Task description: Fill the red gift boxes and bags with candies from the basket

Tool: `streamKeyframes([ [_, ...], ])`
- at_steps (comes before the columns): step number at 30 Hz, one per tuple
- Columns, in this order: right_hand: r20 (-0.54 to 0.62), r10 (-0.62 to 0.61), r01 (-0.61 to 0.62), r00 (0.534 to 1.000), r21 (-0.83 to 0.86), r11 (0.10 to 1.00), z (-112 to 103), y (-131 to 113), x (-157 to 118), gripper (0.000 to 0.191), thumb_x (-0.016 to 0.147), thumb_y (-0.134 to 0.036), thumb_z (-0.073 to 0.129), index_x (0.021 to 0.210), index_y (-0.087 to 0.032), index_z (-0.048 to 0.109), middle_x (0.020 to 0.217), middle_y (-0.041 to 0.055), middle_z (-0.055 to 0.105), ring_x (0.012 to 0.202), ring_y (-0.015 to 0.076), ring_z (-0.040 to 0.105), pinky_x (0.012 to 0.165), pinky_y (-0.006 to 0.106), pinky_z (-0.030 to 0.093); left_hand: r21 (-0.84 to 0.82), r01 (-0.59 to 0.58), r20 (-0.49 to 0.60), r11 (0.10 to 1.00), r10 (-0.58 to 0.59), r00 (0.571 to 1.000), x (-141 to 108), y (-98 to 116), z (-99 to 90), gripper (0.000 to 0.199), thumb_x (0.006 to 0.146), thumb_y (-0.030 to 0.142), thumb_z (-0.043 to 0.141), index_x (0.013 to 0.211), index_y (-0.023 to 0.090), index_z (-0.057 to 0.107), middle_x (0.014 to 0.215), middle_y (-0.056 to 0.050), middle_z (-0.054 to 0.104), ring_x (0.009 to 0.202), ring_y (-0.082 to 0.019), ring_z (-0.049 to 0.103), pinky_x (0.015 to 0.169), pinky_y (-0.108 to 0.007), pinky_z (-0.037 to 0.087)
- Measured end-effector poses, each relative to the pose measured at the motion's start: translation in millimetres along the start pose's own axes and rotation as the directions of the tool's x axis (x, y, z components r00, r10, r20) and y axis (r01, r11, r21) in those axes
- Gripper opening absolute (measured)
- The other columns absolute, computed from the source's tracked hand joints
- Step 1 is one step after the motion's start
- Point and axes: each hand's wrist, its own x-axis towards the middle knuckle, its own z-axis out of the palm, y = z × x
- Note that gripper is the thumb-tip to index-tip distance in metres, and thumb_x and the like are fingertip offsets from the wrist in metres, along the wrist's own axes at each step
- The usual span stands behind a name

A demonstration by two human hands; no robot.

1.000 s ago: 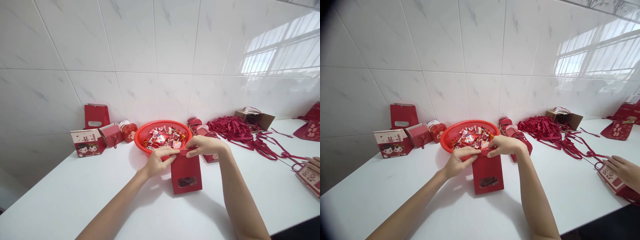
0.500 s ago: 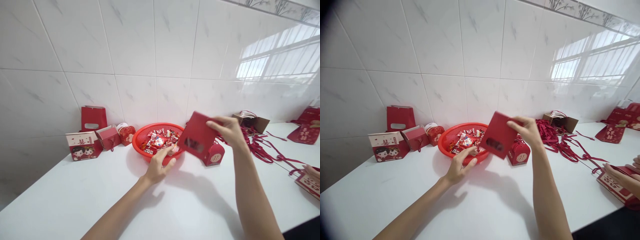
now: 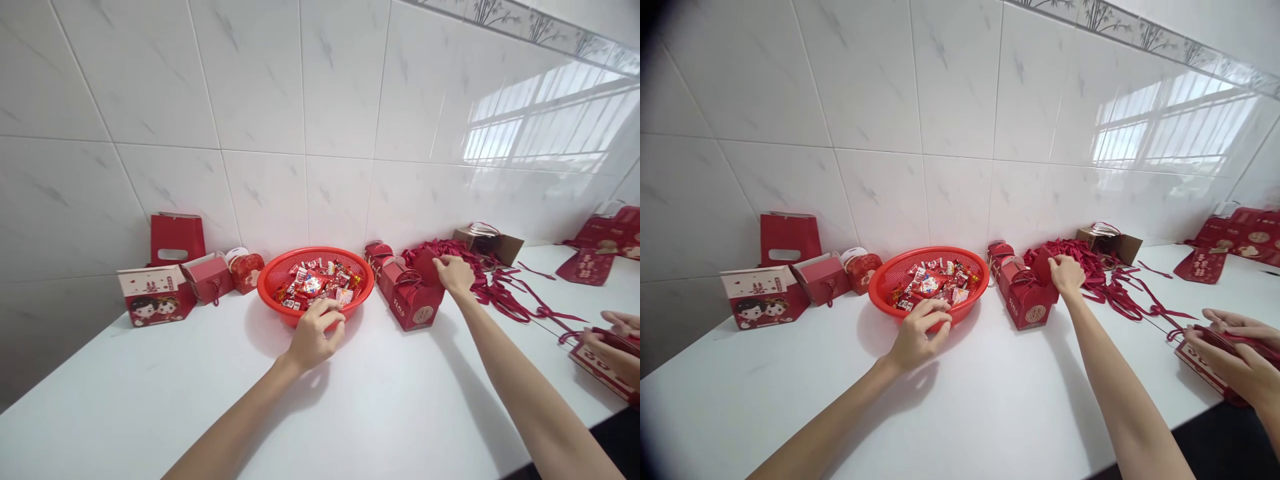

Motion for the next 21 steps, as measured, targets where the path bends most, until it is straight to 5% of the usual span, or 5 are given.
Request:
streamKeyframes([
  [9,0.108,0.006,-0.006,0.994,-0.003,1.0,16,7,-10,0.046,0.089,-0.052,0.054,0.108,-0.015,0.073,0.107,0.0224,0.072,0.103,0.0379,0.066,0.085,0.047,0.048,0.028,0.006,0.02,1.0,-0.007,1.0,-2,2,1.8,0.016,0.084,0.016,0.055,0.077,0.021,0.068,0.096,-0.007,0.069,0.093,-0.022,0.065,0.088,-0.039,0.054],
  [14,-0.257,-0.232,0.265,0.938,0.099,0.959,-2,-13,-30,0.038,0.09,-0.041,0.05,0.11,-0.014,0.068,0.129,0.0242,0.061,0.124,0.0412,0.054,0.101,0.06,0.038,0.033,-0.02,-0.006,0.999,0.02,1.0,-3,0,6.8,0.014,0.083,0.015,0.056,0.076,0.02,0.067,0.095,-0.008,0.069,0.091,-0.022,0.064,0.085,-0.039,0.055],
  [18,-0.369,-0.648,0.742,0.666,0.238,0.627,-11,-38,-104,0.021,0.091,-0.03,0.051,0.098,-0.023,0.07,0.12,0.0178,0.068,0.119,0.0355,0.059,0.104,0.059,0.04,0.064,-0.026,-0.023,0.998,0.028,0.999,-5,0,9.6,0.013,0.082,0.016,0.056,0.076,0.02,0.067,0.094,-0.009,0.068,0.089,-0.023,0.064,0.084,-0.039,0.055],
  [19,-0.335,-0.764,0.833,0.551,0.27,0.482,-11,-42,-132,0.018,0.089,-0.025,0.055,0.097,-0.026,0.071,0.12,0.0152,0.069,0.116,0.0343,0.062,0.101,0.058,0.044,0.065,-0.025,-0.026,0.998,0.027,0.999,-5,1,9.4,0.014,0.082,0.016,0.056,0.076,0.019,0.067,0.094,-0.01,0.068,0.088,-0.023,0.063,0.083,-0.039,0.055],
  [21,-0.227,-0.955,0.911,0.191,0.402,0.087,-11,-45,-194,0.021,0.083,-0.019,0.06,0.094,-0.034,0.072,0.12,0.0076,0.071,0.106,0.032,0.066,0.091,0.057,0.052,0.036,-0.021,-0.016,0.999,0.022,1.0,-3,2,6.4,0.015,0.083,0.016,0.056,0.075,0.019,0.068,0.093,-0.01,0.069,0.087,-0.022,0.064,0.083,-0.039,0.055],
])
